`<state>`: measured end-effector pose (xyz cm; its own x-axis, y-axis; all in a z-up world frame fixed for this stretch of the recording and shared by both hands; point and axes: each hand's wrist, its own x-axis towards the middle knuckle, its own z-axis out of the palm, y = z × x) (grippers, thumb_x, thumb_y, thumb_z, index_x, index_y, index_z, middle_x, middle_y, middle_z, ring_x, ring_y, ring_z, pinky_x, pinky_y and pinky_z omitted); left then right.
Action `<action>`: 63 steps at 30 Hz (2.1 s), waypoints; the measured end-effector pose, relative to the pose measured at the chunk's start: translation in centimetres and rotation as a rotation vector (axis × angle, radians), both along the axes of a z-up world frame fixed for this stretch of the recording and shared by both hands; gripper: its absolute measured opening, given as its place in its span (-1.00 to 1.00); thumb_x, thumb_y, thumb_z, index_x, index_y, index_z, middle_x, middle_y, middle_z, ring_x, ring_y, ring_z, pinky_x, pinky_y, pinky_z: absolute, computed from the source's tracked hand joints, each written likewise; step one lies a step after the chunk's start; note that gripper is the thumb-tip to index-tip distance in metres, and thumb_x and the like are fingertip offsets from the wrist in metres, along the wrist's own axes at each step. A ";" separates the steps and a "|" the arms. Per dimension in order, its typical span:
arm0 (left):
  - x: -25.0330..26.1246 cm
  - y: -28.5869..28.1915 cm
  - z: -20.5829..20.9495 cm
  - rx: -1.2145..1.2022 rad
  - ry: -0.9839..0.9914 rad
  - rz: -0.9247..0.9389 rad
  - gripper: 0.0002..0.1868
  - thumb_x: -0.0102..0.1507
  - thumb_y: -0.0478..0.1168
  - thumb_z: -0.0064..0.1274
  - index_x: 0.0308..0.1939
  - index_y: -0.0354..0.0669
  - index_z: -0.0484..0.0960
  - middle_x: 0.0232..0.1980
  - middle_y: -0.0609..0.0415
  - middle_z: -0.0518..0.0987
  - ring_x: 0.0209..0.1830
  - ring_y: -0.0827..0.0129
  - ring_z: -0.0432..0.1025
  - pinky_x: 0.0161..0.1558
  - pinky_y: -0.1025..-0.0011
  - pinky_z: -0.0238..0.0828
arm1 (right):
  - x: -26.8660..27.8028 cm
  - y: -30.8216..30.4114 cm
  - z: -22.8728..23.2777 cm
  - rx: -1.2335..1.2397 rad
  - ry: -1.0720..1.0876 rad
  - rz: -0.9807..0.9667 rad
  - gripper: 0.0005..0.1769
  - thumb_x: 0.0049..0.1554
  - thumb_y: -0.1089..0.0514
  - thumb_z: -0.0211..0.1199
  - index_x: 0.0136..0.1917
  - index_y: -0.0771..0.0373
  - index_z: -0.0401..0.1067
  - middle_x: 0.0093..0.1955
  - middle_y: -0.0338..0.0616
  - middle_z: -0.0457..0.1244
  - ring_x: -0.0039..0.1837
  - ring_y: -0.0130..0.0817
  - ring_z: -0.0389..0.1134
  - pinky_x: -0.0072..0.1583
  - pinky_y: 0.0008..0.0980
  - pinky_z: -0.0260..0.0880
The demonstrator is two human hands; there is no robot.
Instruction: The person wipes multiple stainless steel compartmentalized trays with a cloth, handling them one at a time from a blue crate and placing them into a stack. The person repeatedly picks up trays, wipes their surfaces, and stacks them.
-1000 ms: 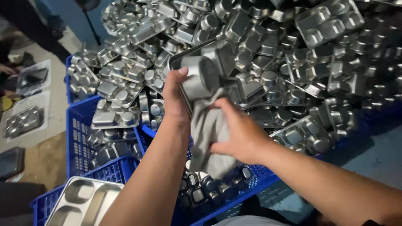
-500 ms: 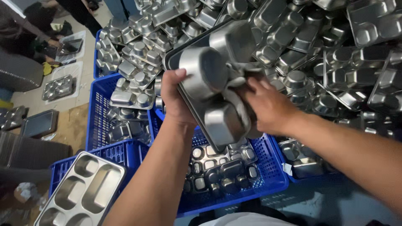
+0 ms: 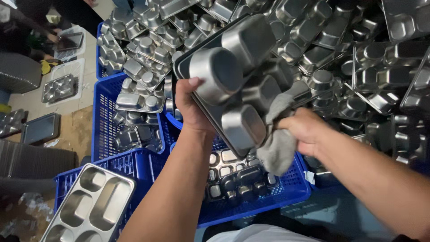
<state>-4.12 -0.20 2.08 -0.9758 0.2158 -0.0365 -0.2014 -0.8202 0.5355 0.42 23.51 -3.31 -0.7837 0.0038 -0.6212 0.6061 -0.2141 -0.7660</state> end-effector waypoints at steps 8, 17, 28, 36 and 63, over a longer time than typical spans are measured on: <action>2.5 1.5 -1.4 0.003 -0.054 -0.162 -0.16 -0.02 0.17 0.05 0.25 -0.25 0.48 0.05 -0.19 0.60 0.00 -0.02 0.53 0.03 0.07 0.52 | -1.3 8.3 0.1 1.070 0.360 0.118 0.09 -0.09 0.28 0.56 0.58 0.26 0.03 0.35 0.09 0.22 0.32 -0.01 0.31 0.28 -0.06 0.34; 2.8 3.1 -3.1 0.036 -0.059 -0.397 -0.13 0.05 0.14 0.08 0.35 -0.29 0.43 0.17 -0.20 0.56 0.12 -0.04 0.49 0.18 0.06 0.48 | -1.1 9.8 -2.8 0.461 0.134 -0.239 -0.55 0.18 0.14 0.26 0.27 0.40 0.35 0.07 0.09 0.37 0.01 -0.10 0.48 -0.02 -0.13 0.53; 3.4 3.4 -2.4 0.067 -0.177 -0.500 -0.07 -0.01 0.19 0.05 0.37 -0.23 0.44 0.23 -0.25 0.55 0.19 -0.09 0.48 0.22 0.00 0.46 | 3.0 13.7 0.4 0.241 -0.060 -0.433 -0.45 0.23 -0.31 -0.02 0.26 0.06 0.39 0.16 -0.05 0.36 0.18 -0.15 0.39 0.22 -0.01 0.36; 3.7 7.5 -3.0 0.067 -0.040 -0.750 -0.13 0.08 0.09 0.10 0.41 -0.33 0.44 0.24 -0.26 0.53 0.18 -0.03 0.47 0.25 0.05 0.43 | 5.2 9.1 4.3 -0.279 0.340 -0.949 -0.26 0.24 -0.44 0.04 0.33 0.21 0.34 0.19 -0.11 0.24 0.24 -0.21 0.23 0.35 -0.12 0.24; 6.0 11.2 -1.7 -0.165 -0.030 -0.817 -0.20 -0.01 -0.09 0.13 0.30 -0.34 0.48 0.10 -0.19 0.58 0.07 0.02 0.49 0.19 0.11 0.47 | 0.9 20.2 -1.7 0.349 0.410 -0.306 -0.67 0.20 -0.03 0.15 0.12 0.11 0.58 0.13 -0.24 0.38 0.15 -0.45 0.36 0.23 -0.45 0.28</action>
<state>1.86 11.04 0.35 -0.5121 0.8450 -0.1538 -0.7154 -0.3205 0.6209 1.30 43.66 -4.98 -0.8898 0.4145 -0.1909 0.1981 -0.0261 -0.9798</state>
